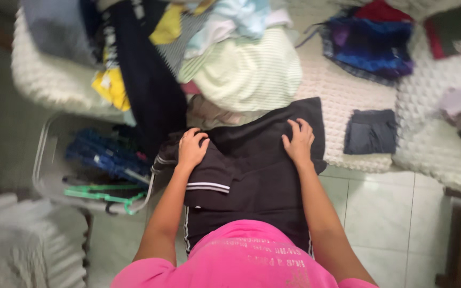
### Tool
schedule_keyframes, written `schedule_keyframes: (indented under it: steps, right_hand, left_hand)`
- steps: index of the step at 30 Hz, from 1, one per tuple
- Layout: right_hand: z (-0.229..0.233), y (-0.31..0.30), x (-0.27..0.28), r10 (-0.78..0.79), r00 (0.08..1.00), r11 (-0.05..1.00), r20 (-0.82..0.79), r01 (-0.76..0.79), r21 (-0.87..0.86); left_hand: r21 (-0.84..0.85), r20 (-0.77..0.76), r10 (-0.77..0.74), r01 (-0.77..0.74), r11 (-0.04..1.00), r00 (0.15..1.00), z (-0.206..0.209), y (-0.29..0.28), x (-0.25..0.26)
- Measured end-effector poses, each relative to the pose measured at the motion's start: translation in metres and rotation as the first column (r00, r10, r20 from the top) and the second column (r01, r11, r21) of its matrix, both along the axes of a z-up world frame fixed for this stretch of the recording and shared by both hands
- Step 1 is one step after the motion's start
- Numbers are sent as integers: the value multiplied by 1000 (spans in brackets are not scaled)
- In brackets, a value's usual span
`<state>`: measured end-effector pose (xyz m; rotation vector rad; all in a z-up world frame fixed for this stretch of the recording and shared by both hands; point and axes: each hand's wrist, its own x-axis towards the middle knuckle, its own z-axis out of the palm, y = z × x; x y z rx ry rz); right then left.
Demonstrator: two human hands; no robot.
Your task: The person folds several items of clothing, including a black shirt, a grey shirt, a green shirt, and striped shorts, and places them in a stack on a white textured surface.
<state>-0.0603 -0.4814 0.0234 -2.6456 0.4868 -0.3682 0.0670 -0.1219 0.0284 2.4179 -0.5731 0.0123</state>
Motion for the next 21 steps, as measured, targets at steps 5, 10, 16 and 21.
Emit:
schedule_keyframes:
  steps: [5, 10, 16, 21]
  right_hand:
    - [-13, 2, -38, -168, 986, 986, -18, 168, 17]
    - [-23, 4, -100, -351, 936, 936, 32, 351, 8]
    - [-69, -32, -140, -548, 824, 829, 144, 513, 222]
    - [-80, -49, -145, -573, 805, 796, 153, 502, 337]
  left_hand:
    - [49, -50, -77, 80, 996, 996, -16, -20, 24]
    - [111, -77, -107, 115, 987, 991, -18, -35, 37]
    - [-17, 45, -65, 66, 998, 997, -20, -38, 31]
    - [-62, 146, -53, 62, 996, 988, -16, -28, 6]
